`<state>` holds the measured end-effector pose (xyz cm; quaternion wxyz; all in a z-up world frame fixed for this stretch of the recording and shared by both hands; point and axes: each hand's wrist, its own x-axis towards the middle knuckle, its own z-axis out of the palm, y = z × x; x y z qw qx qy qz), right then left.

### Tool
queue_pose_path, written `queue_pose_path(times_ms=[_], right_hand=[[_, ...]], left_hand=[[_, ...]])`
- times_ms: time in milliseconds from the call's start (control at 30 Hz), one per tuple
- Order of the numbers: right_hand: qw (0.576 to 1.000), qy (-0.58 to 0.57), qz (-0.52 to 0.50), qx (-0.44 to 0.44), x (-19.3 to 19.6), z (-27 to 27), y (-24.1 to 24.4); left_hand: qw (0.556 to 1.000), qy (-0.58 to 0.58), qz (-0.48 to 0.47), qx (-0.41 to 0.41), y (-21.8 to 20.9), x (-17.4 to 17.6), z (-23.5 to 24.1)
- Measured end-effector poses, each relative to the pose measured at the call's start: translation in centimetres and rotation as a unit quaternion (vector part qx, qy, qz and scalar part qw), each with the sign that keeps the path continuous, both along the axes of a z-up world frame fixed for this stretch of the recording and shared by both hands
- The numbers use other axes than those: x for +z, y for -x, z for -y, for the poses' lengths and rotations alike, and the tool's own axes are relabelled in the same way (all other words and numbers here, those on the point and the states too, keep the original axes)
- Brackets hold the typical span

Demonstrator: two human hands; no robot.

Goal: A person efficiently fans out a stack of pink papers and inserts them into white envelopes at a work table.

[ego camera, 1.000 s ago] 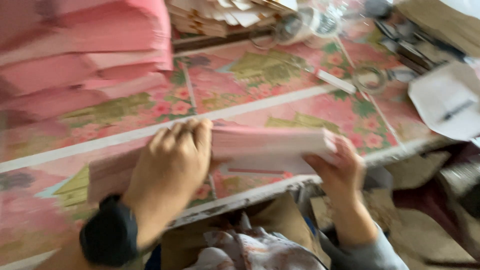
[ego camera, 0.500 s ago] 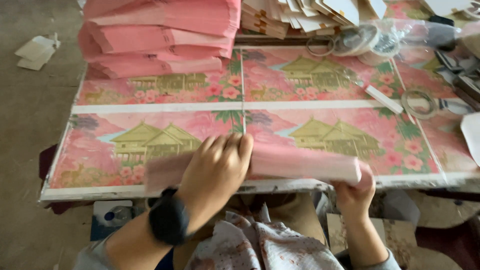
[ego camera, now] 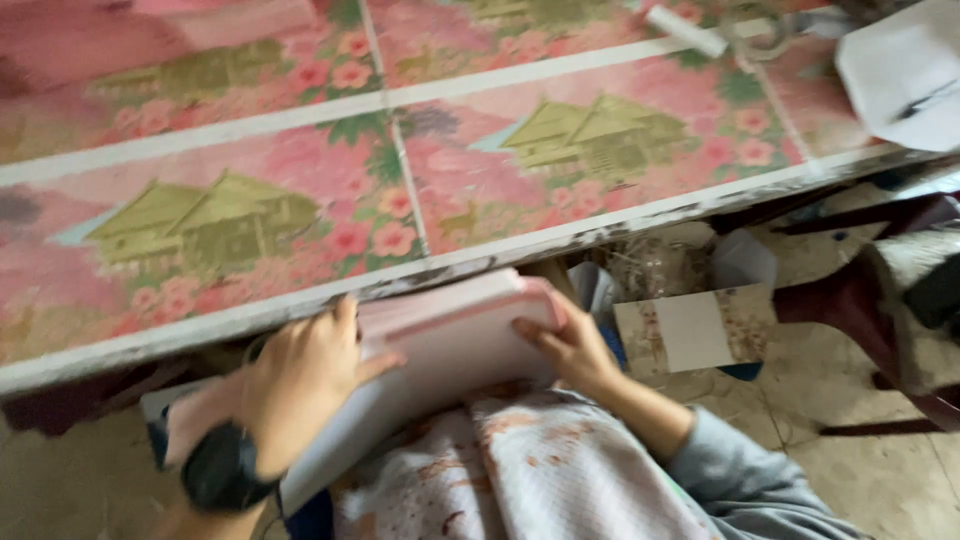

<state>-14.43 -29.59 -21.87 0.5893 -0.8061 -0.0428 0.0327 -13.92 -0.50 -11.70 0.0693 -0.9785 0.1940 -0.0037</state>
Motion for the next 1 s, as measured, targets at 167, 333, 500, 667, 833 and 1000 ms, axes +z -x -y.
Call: queue_pose_path(times_ms=[167,333,500,667,833,1000], right_hand=[[0.981,0.046,-0.163,0.089,5.0,0.4,-1.2],[0.946,0.28,0.124,0.108,7.7,-0.4,-6.9],[0.832,0.392,0.286,0.271,7.1,-3.2,-7.1],[0.857,0.227,0.068,0.457,7.1,-2.2,-13.3],[0.853,0.371,0.012,0.367,4.8,-2.7,-14.5],[0.832,0.411,-0.155,0.339,5.6,-3.1,-17.2]], left_hand=[[0.939,0.127,-0.309,0.078,-3.4,1.1,-0.5],[0.963,0.112,-0.244,0.035,-4.3,-0.7,0.8],[0.983,0.081,-0.164,0.006,-3.5,-5.4,-0.9],[0.946,0.293,0.076,-0.116,-4.3,-1.3,0.1],[0.98,0.183,0.068,-0.045,-5.3,-6.4,1.2],[0.962,0.27,0.043,-0.009,-6.4,-5.5,3.6]])
